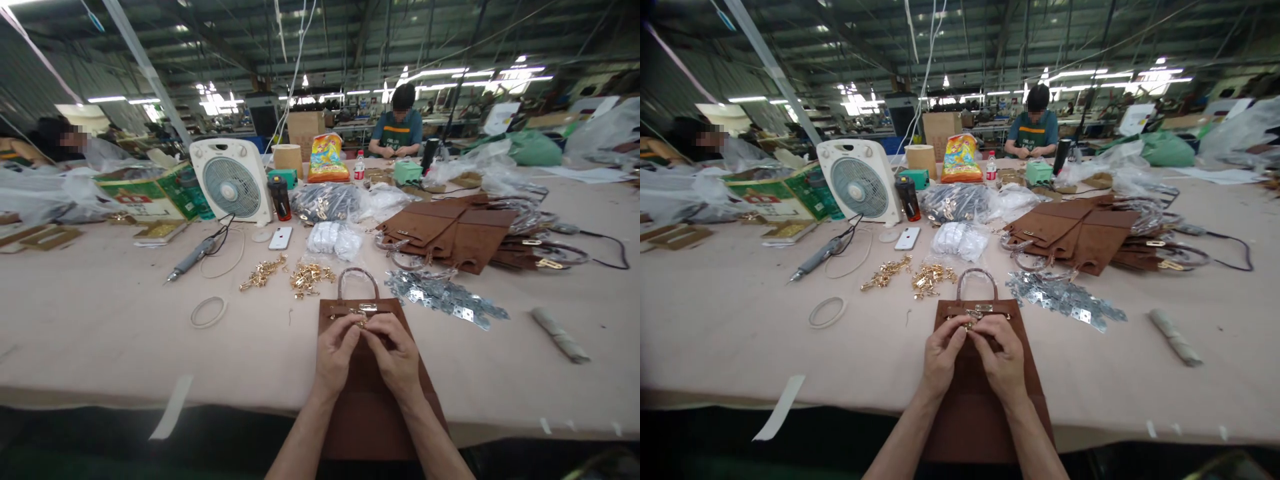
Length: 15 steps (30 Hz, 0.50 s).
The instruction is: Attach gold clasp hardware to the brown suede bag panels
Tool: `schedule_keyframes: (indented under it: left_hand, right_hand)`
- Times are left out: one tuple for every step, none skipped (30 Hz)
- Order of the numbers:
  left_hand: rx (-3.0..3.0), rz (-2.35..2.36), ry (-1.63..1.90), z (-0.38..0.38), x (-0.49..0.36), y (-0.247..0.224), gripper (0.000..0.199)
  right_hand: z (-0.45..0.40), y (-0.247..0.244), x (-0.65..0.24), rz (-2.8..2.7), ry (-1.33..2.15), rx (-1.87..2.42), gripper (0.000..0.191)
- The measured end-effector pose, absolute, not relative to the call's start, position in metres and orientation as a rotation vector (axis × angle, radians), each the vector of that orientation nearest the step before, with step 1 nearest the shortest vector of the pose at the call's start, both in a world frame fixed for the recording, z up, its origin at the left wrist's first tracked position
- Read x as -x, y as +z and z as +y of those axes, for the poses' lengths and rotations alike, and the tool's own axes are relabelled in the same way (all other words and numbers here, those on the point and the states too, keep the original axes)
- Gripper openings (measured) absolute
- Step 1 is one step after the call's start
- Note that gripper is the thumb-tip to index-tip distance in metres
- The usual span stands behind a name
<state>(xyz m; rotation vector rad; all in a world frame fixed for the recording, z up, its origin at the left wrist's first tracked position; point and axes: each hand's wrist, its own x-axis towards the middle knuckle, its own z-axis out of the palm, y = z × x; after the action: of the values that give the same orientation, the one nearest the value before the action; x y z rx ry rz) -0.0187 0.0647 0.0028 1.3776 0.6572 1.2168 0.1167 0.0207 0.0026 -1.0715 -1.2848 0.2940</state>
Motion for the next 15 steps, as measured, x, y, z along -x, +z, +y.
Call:
schedule_keyframes:
  left_hand:
    - [-1.355, 0.663, 1.224, 0.066, 0.019, 0.002, 0.025]
    - [-1.329, 0.666, 1.224, 0.067, 0.02, 0.001, 0.025]
    - [-1.299, 0.667, 1.217, 0.068, 0.021, -0.001, 0.025]
    - [-1.263, 0.664, 1.204, 0.068, 0.022, -0.002, 0.025]
    - [-1.226, 0.661, 1.186, 0.069, 0.024, -0.004, 0.026]
    - [-1.194, 0.66, 1.166, 0.07, 0.025, -0.005, 0.026]
    - [-1.17, 0.665, 1.149, 0.07, 0.027, -0.006, 0.027]
    - [-1.156, 0.675, 1.139, 0.07, 0.029, -0.006, 0.027]
    - [-1.158, 0.69, 1.133, 0.07, 0.031, -0.006, 0.026]
    - [-1.174, 0.708, 1.133, 0.069, 0.033, -0.005, 0.026]
    - [-1.197, 0.727, 1.138, 0.069, 0.034, -0.005, 0.027]
    - [-1.221, 0.743, 1.145, 0.068, 0.035, -0.003, 0.027]
    - [-1.24, 0.754, 1.152, 0.068, 0.036, -0.002, 0.027]
    - [-1.253, 0.76, 1.158, 0.068, 0.036, -0.001, 0.027]
    - [-1.258, 0.761, 1.159, 0.068, 0.036, 0.0, 0.027]
  right_hand:
    - [0.021, 0.002, -0.117, -1.29, 0.293, 1.082, 0.01]
    - [0.02, 0.001, -0.116, -1.295, 0.295, 1.093, 0.01]
    - [0.02, 0.001, -0.116, -1.298, 0.3, 1.104, 0.01]
    - [0.02, 0.0, -0.116, -1.303, 0.308, 1.114, 0.01]
    - [0.02, -0.001, -0.116, -1.311, 0.319, 1.121, 0.01]
    - [0.02, -0.001, -0.116, -1.32, 0.331, 1.124, 0.01]
    - [0.02, -0.001, -0.116, -1.333, 0.342, 1.124, 0.009]
    - [0.02, -0.001, -0.116, -1.346, 0.351, 1.124, 0.009]
    - [0.02, -0.001, -0.116, -1.359, 0.359, 1.125, 0.008]
    - [0.02, -0.001, -0.116, -1.368, 0.364, 1.125, 0.008]
    - [0.02, -0.001, -0.116, -1.375, 0.368, 1.123, 0.007]
    - [0.02, -0.001, -0.116, -1.381, 0.371, 1.121, 0.007]
    - [0.02, -0.001, -0.116, -1.385, 0.374, 1.117, 0.007]
    - [0.021, -0.001, -0.117, -1.389, 0.376, 1.112, 0.007]
    - [0.021, -0.001, -0.117, -1.395, 0.376, 1.107, 0.008]
